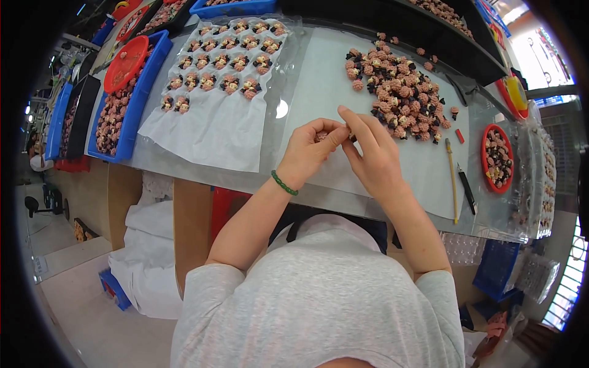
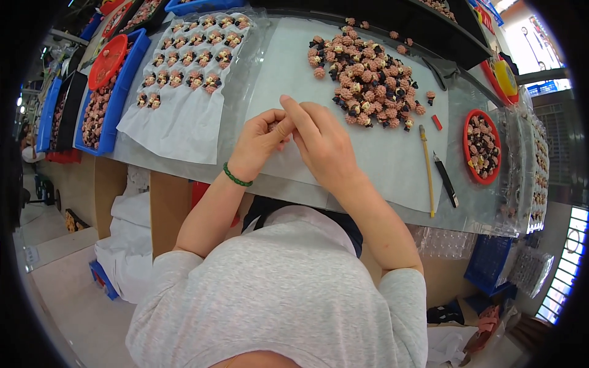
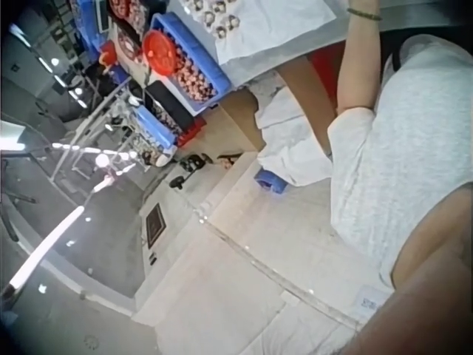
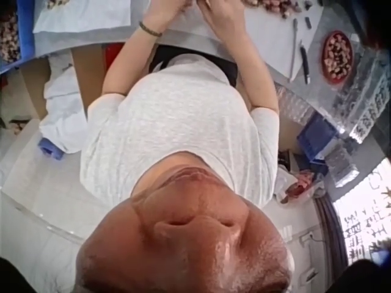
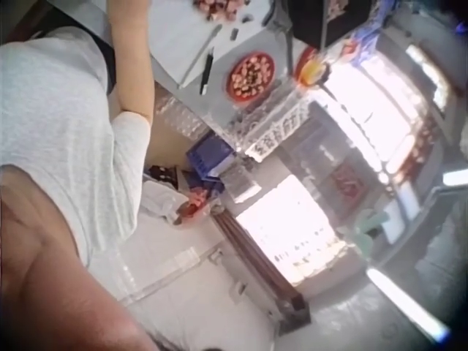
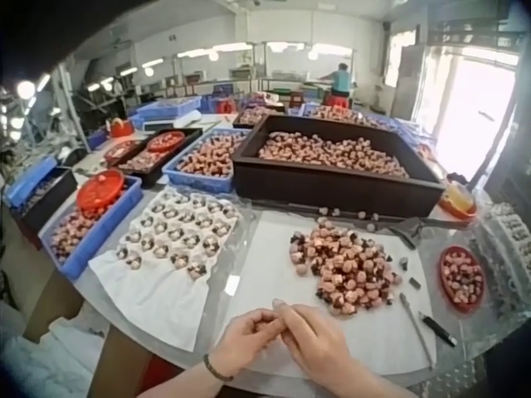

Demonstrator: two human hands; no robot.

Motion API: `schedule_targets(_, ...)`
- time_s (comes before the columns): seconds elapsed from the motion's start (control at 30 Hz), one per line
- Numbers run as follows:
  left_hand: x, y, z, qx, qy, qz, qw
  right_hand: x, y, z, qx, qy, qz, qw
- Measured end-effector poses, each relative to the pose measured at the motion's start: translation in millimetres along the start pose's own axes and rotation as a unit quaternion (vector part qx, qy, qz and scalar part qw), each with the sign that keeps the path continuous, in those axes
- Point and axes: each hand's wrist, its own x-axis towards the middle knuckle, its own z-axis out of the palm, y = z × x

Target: The person sorts small manufactured components by hand, placing them into a plastic tray.

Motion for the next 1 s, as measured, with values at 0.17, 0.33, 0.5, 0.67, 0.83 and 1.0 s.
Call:
schedule_targets(0.17, -4.1, -1.9, -3.3, -0.051, -0.052, 0.029, 0.997, -22.0, -4.6, -2.6, 0.260, 0.060, 0.227, 0.937)
schedule_targets(0.33, -7.0, -5.8, -1.3, -0.039, -0.069, 0.029, 0.996, -40.0, -0.9, 2.9, 0.370, 0.047, 0.288, 0.882)
schedule_targets(0.5, -5.8, -10.3, -0.7, -0.084, -0.095, 0.025, 0.992, -44.0, 0.5, 2.9, 0.342, 0.068, 0.260, 0.900)
schedule_targets(0.67, -9.0, -0.6, -3.8, -0.208, -0.060, -0.044, 0.975, -38.2, 2.7, -8.3, 0.346, 0.049, 0.264, 0.899)
schedule_targets(0.83, -8.2, -8.9, -13.0, 0.029, -0.058, 0.052, 0.997, -23.5, -0.5, -7.3, 0.299, -0.056, 0.249, 0.919)
schedule_targets(1.0, -24.5, -9.8, -0.8, 0.082, -0.058, 0.123, 0.987, -20.1, -8.7, 0.7, 0.341, -0.035, 0.373, 0.862)
